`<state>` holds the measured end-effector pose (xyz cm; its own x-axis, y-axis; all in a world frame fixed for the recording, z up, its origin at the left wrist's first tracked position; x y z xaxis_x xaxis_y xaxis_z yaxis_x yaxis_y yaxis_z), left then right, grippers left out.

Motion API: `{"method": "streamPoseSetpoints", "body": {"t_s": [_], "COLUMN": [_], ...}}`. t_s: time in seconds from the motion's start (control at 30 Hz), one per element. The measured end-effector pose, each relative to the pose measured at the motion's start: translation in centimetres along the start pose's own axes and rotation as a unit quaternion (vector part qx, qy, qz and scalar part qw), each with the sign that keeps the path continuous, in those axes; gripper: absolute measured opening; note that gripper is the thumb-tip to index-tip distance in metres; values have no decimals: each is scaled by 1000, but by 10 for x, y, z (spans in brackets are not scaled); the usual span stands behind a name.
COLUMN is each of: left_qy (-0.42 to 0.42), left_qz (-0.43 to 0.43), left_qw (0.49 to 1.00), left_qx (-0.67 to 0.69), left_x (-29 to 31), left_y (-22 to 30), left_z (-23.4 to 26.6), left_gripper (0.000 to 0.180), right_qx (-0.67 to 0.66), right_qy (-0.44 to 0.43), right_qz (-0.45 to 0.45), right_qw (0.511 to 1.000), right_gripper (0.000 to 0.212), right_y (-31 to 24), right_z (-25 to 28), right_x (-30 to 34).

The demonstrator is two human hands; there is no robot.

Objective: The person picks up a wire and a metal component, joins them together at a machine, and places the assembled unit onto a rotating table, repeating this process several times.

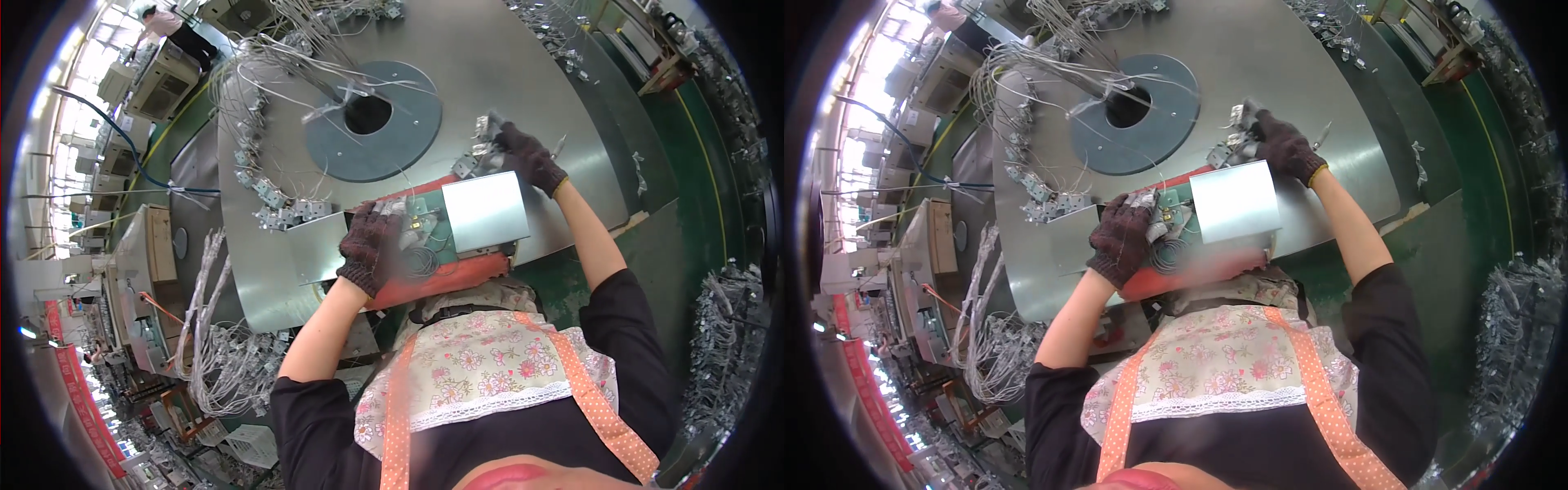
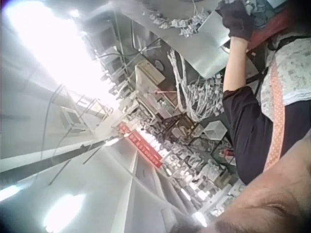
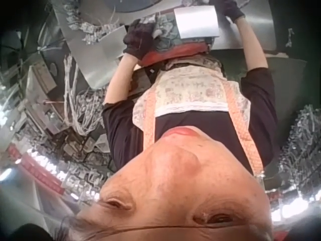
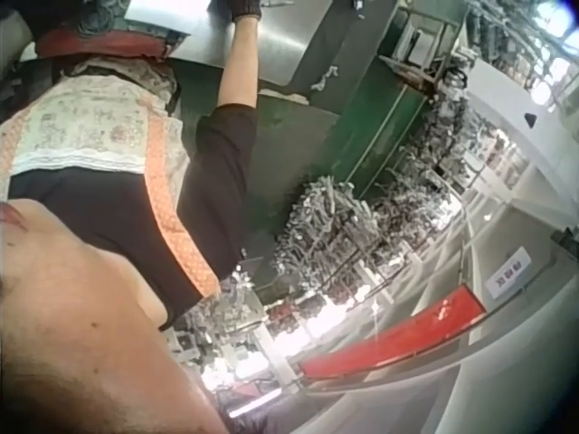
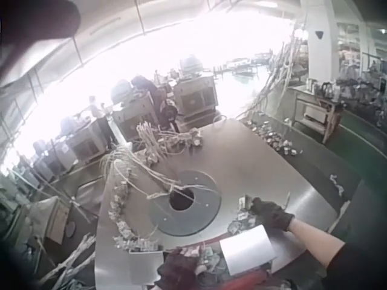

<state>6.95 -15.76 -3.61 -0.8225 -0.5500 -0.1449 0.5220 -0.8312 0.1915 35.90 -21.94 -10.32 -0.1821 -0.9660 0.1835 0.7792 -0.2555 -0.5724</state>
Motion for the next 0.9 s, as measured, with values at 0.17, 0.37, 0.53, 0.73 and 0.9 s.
{"method": "streamPoseSetpoints", "body": {"t_s": [0.17,0.37,0.53,0.73,0.9], "left_qy": [16,0,-22,-11,-38], "left_qz": [-14,-4,13,3,33], "left_qw": [1000,1000,1000,1000,998], "left_qx": [5,8,-11,1,-21], "left_x": [-5,-4,-1,0,1], "left_y": [8,4,-7,-5,-10], "left_z": [7,9,1,-2,-4], "left_gripper": [55,57,61,62,61], "right_qx": [-373,-611,-430,143,77], "right_qy": [242,199,301,342,261], "right_qz": [282,121,151,231,249], "right_qw": [850,757,838,899,930], "right_gripper": [65,42,41,54,56], "right_y": [2,19,44,22,-32], "right_z": [34,71,123,84,35], "right_x": [30,58,38,15,5]}}
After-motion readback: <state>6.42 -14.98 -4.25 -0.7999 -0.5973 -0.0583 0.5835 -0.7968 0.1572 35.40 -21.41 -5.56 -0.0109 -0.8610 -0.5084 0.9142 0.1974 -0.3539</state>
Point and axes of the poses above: each hand's wrist, its own x-axis away from the middle knuckle, its own z-axis out of the back of the hand, y = z × x, the point moved 10 cm from there along -x, towards the middle knuckle, and after that the axes turned 15 degrees about z, right-handed, at the moved point
